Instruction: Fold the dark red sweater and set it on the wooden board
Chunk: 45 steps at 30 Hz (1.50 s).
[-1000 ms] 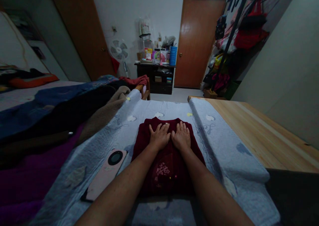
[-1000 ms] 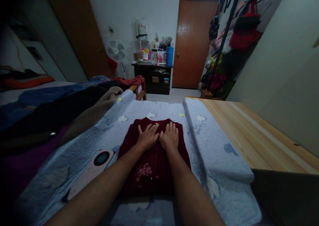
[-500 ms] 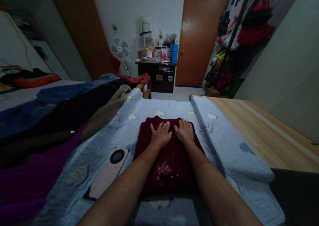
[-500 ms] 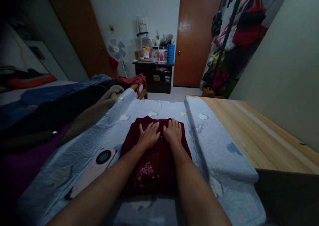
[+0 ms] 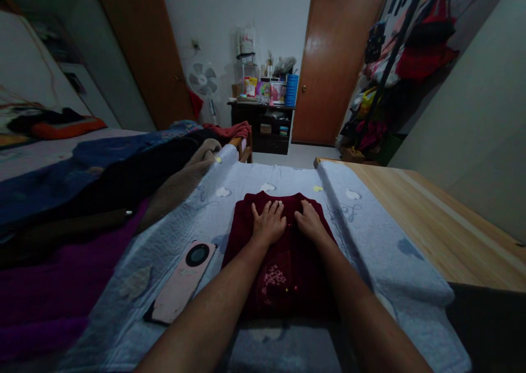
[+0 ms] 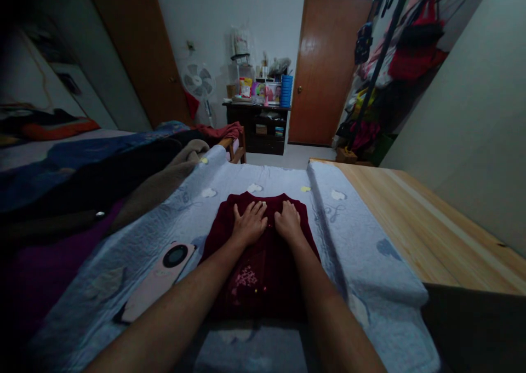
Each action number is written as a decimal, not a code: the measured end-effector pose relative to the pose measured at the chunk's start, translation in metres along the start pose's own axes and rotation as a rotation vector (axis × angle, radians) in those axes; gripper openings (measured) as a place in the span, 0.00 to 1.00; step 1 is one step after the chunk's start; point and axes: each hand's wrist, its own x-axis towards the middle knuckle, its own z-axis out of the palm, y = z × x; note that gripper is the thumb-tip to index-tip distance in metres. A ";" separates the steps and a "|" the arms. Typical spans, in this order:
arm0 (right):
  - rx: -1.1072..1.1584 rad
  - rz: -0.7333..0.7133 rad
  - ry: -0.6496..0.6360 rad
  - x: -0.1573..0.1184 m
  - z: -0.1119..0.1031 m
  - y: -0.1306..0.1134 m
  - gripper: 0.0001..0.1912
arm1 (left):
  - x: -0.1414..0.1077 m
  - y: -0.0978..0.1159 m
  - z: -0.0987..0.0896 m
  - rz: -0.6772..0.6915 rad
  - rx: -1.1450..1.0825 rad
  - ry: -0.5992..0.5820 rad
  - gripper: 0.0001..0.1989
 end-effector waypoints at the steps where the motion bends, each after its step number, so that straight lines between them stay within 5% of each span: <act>1: -0.008 0.014 -0.034 -0.008 0.001 -0.003 0.30 | 0.000 0.000 0.000 0.005 -0.003 0.007 0.25; 8: -0.149 0.002 -0.044 -0.049 0.012 -0.014 0.30 | 0.003 -0.006 0.001 -0.015 -0.040 0.027 0.24; 15: -0.161 -0.010 -0.013 -0.047 0.011 -0.016 0.29 | 0.010 -0.012 -0.005 -0.399 0.035 0.168 0.31; 22: -0.155 -0.017 0.005 -0.050 0.013 -0.017 0.30 | 0.018 -0.018 -0.004 -0.362 0.067 -0.012 0.30; 35: -0.134 -0.009 0.004 -0.050 0.013 -0.019 0.30 | 0.034 -0.055 -0.014 -0.325 -0.034 -0.128 0.37; 40: -0.120 0.006 0.008 -0.049 0.014 -0.019 0.30 | 0.021 -0.065 -0.021 -0.353 -0.123 -0.161 0.39; 45: -0.122 -0.004 0.018 -0.049 0.015 -0.018 0.30 | -0.022 -0.075 -0.042 -0.414 -0.173 -0.182 0.40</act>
